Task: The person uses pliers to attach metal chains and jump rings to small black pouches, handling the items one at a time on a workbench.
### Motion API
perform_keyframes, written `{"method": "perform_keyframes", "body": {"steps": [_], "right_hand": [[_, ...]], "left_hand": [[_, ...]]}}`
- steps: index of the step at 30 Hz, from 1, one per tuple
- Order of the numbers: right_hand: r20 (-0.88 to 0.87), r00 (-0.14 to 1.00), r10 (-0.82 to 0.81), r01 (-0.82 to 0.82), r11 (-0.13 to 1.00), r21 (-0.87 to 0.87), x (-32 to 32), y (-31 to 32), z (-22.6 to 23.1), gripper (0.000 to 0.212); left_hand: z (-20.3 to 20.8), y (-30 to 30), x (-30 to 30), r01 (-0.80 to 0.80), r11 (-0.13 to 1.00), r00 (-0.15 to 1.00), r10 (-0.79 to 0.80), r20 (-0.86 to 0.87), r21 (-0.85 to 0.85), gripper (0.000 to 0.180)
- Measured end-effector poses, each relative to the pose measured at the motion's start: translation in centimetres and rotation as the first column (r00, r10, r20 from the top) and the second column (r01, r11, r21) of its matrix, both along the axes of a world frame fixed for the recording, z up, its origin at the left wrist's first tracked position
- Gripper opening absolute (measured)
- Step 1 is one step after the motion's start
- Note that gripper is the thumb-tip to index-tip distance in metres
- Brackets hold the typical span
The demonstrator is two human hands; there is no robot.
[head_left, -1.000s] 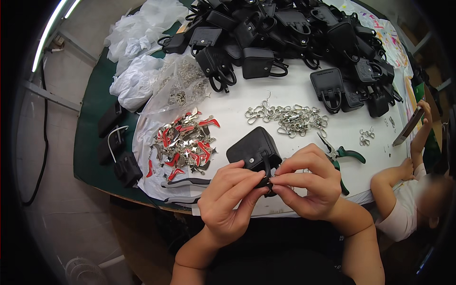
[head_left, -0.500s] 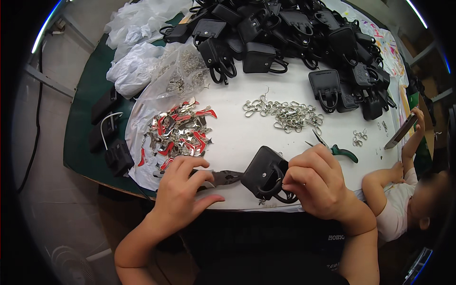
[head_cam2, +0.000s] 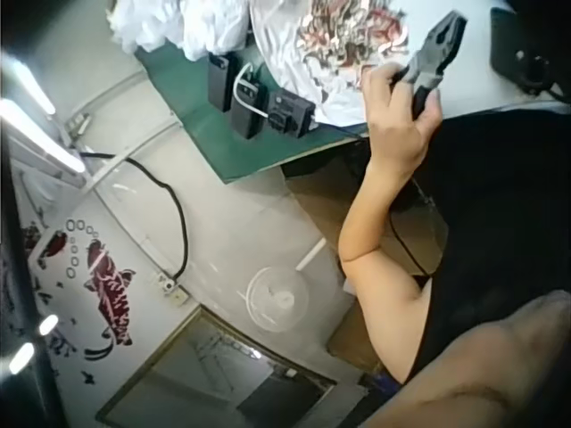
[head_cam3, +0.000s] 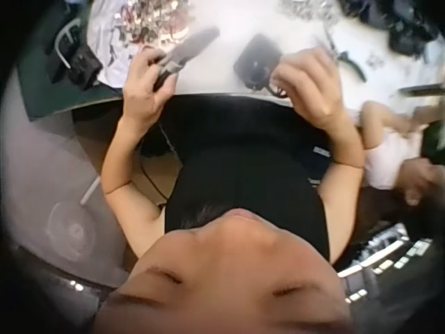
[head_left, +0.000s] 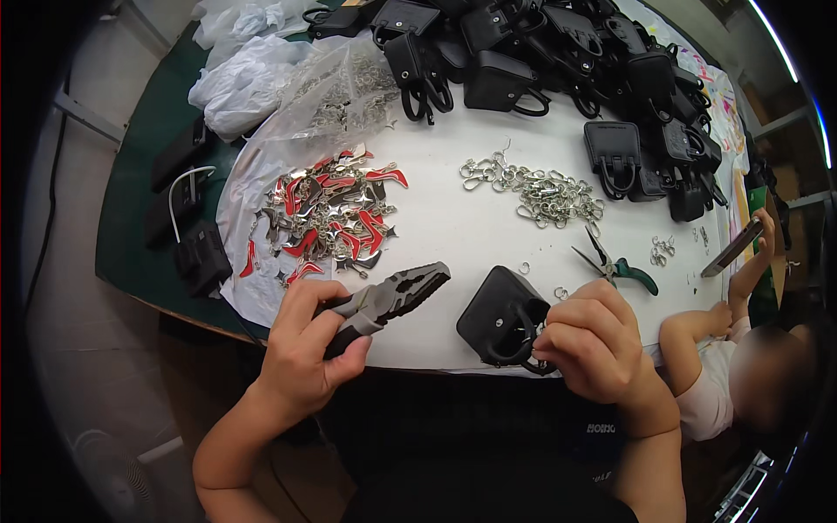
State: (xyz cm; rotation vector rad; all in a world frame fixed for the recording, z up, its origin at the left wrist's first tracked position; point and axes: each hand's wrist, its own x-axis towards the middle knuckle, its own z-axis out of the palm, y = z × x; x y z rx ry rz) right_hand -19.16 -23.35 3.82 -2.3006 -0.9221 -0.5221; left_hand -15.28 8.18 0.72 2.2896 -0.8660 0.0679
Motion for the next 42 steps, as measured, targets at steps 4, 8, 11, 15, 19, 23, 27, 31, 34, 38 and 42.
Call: {"method": "perform_keyframes", "body": {"steps": [4, 8, 11, 15, 19, 23, 27, 31, 34, 38, 42], "right_hand": [[0.029, 1.000, 0.003, -0.003, 1.000, 0.010, -0.4, 0.7, -0.2, 0.026], [0.033, 0.999, -0.005, 0.004, 0.999, 0.039, -0.5, 1.1, -0.4, 0.025], [0.013, 1.000, 0.016, -0.017, 0.998, 0.052, -0.4, 1.2, -0.5, 0.025], [-0.059, 0.989, 0.135, -0.128, 0.985, 0.114, 0.0, 1.0, -0.3, 0.024], [-0.104, 0.975, 0.194, -0.179, 0.974, 0.141, 0.6, 1.0, 0.1, 0.024], [-0.119, 0.972, 0.205, -0.185, 0.970, 0.160, 0.5, 1.1, 0.1, 0.024], [-0.093, 0.983, 0.158, -0.142, 0.977, 0.159, 0.2, 1.1, -0.1, 0.023], [-0.139, 0.983, 0.117, -0.098, 0.985, 0.140, -0.4, -0.3, -0.1, 0.029], [-0.277, 0.930, -0.244, 0.259, 0.966, 0.018, -1.3, -4.4, 0.1, 0.055], [-0.243, 0.782, -0.574, 0.468, 0.798, -0.378, -4.5, -8.9, -2.0, 0.091], [-0.259, 0.676, -0.690, 0.524, 0.698, -0.489, -5.5, -9.1, -4.3, 0.091]], "left_hand": [[4.2, -0.9, 0.0, 0.148, 0.988, 0.969, -0.137, -0.204, 0.040, 0.030], [5.6, -1.4, 0.2, 0.239, 0.961, 0.963, -0.216, -0.160, 0.141, 0.034], [5.8, -1.4, 0.6, 0.225, 0.961, 0.966, -0.200, -0.162, 0.158, 0.039], [6.4, -1.4, 1.2, 0.270, 0.943, 0.960, -0.246, -0.137, 0.197, 0.040], [6.5, -1.6, 1.6, 0.286, 0.934, 0.958, -0.272, -0.090, 0.213, 0.041], [6.5, -1.6, 1.6, 0.296, 0.928, 0.955, -0.283, -0.090, 0.225, 0.041], [6.7, -1.9, 1.6, 0.311, 0.912, 0.950, -0.305, -0.064, 0.266, 0.042], [7.1, -2.5, 1.1, 0.282, 0.906, 0.958, -0.282, -0.047, 0.316, 0.043], [7.1, -2.2, 0.7, 0.269, 0.906, 0.961, -0.274, -0.033, 0.325, 0.043], [6.6, -1.6, 1.3, 0.260, 0.919, 0.965, -0.260, -0.040, 0.296, 0.043], [5.8, -0.9, 1.9, 0.213, 0.945, 0.975, -0.224, 0.014, 0.249, 0.043]]}}
